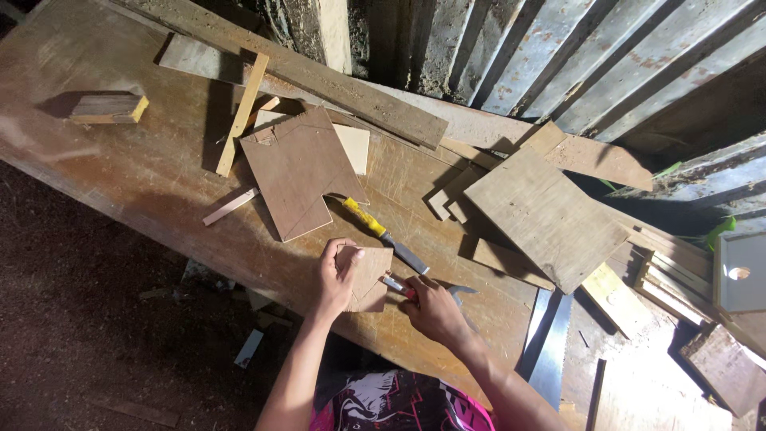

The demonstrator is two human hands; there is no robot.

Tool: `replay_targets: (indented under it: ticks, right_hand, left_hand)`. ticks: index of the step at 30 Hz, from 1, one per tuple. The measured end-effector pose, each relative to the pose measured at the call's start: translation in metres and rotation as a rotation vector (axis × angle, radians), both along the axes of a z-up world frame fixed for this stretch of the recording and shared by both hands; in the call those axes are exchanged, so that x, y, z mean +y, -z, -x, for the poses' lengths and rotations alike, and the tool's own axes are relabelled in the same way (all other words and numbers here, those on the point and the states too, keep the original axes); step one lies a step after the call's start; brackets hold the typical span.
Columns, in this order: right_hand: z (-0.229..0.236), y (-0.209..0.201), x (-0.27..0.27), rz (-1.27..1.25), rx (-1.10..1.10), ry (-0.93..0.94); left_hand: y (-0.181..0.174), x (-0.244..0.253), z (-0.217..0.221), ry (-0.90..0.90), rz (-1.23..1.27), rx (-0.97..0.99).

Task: The person uses a hand saw to cut a small piece of wood on a workbench. After completing the cut, the person uses a hammer to tap the separated piece of wood.

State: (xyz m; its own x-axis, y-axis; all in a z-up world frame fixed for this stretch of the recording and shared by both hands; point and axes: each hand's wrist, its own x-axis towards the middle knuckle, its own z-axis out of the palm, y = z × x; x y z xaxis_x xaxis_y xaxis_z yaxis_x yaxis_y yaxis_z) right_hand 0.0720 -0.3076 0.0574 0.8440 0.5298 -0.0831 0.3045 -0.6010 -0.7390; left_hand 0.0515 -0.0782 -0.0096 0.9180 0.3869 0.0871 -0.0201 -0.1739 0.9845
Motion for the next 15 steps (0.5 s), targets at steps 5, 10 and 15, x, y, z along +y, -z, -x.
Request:
replay_targets:
  ticks: [5,10,15]
  right_hand:
    - [-0.003,-0.003,-0.005,-0.046,-0.003,-0.126]
    - [-0.001,0.011,0.006,0.048,0.016,-0.072]
    - [0.002,0.032,0.018,0.052,0.079,-0.039]
  left_hand:
    - [-0.007,0.0,-0.003,0.042,0.062,-0.018]
    - [-0.037,0.001,0.006,0.022,-0.275,0.24]
    - [-0.059,-0.011,0.008,-0.161,-0.518,0.19]
